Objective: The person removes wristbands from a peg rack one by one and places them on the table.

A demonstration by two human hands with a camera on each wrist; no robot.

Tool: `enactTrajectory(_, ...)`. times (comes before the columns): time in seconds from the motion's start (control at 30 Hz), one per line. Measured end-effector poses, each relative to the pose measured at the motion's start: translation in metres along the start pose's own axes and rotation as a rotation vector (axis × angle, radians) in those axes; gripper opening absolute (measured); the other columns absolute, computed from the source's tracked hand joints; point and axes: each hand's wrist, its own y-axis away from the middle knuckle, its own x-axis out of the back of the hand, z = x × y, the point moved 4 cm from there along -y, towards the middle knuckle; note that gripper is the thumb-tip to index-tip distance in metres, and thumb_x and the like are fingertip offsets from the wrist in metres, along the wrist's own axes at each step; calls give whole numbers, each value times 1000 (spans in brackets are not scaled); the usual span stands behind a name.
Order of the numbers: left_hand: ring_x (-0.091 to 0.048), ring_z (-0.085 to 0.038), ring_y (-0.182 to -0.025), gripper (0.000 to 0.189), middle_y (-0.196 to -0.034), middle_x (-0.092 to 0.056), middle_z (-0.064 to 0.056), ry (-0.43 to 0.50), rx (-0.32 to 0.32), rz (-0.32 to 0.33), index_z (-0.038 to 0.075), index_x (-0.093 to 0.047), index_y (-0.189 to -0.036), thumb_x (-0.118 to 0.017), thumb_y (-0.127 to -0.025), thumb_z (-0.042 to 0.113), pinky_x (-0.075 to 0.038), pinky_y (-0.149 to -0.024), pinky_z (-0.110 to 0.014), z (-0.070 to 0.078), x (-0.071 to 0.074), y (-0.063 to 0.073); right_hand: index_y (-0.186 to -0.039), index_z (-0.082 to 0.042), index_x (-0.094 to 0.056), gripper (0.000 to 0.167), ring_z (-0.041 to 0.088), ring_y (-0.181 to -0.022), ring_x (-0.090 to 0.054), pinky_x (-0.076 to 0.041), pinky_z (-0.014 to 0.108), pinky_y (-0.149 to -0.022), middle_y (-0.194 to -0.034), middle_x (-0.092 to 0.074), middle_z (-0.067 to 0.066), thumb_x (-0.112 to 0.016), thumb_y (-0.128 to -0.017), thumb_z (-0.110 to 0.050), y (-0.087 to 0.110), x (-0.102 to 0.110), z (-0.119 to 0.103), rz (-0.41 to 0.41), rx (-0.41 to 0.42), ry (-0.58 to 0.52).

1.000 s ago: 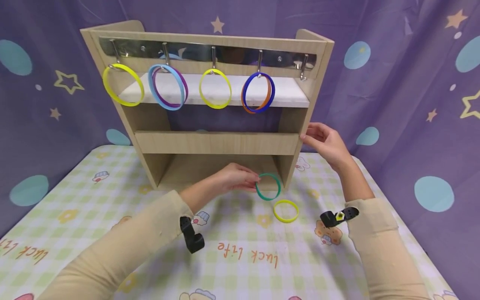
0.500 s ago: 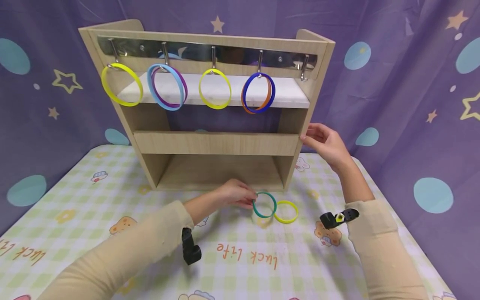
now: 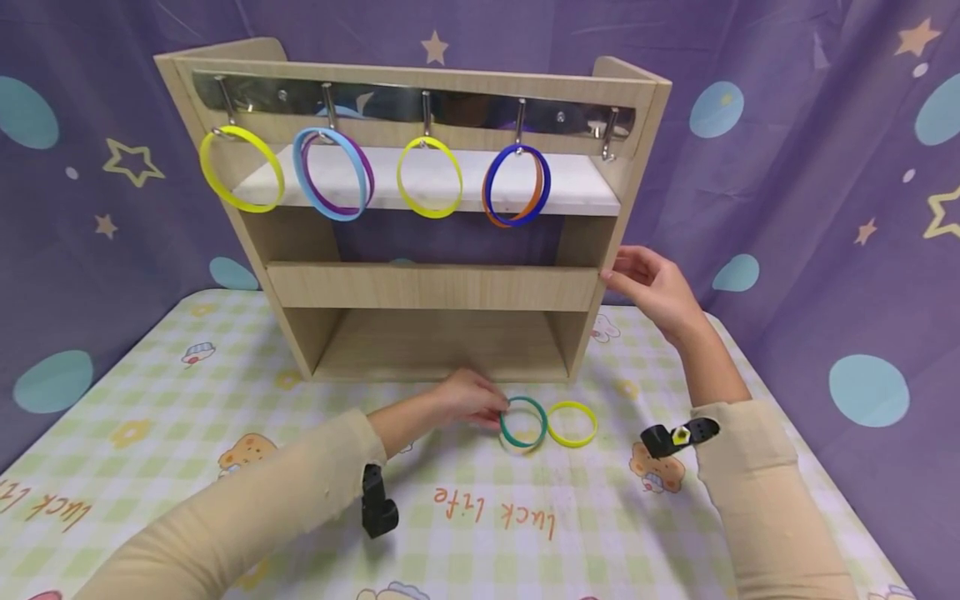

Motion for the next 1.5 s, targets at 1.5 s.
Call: enactTrajectory(1.5, -68, -17, -84, 26, -98, -72, -10, -285, -264, 59, 6, -69, -111, -67, -89, 20, -60, -79, -24, 87, 37, 46, -128, -5, -49, 42, -6, -92, -60, -55, 8, -80, -97, -61, -23, -63, -93, -23, 1, 0, -2, -15, -8, 23)
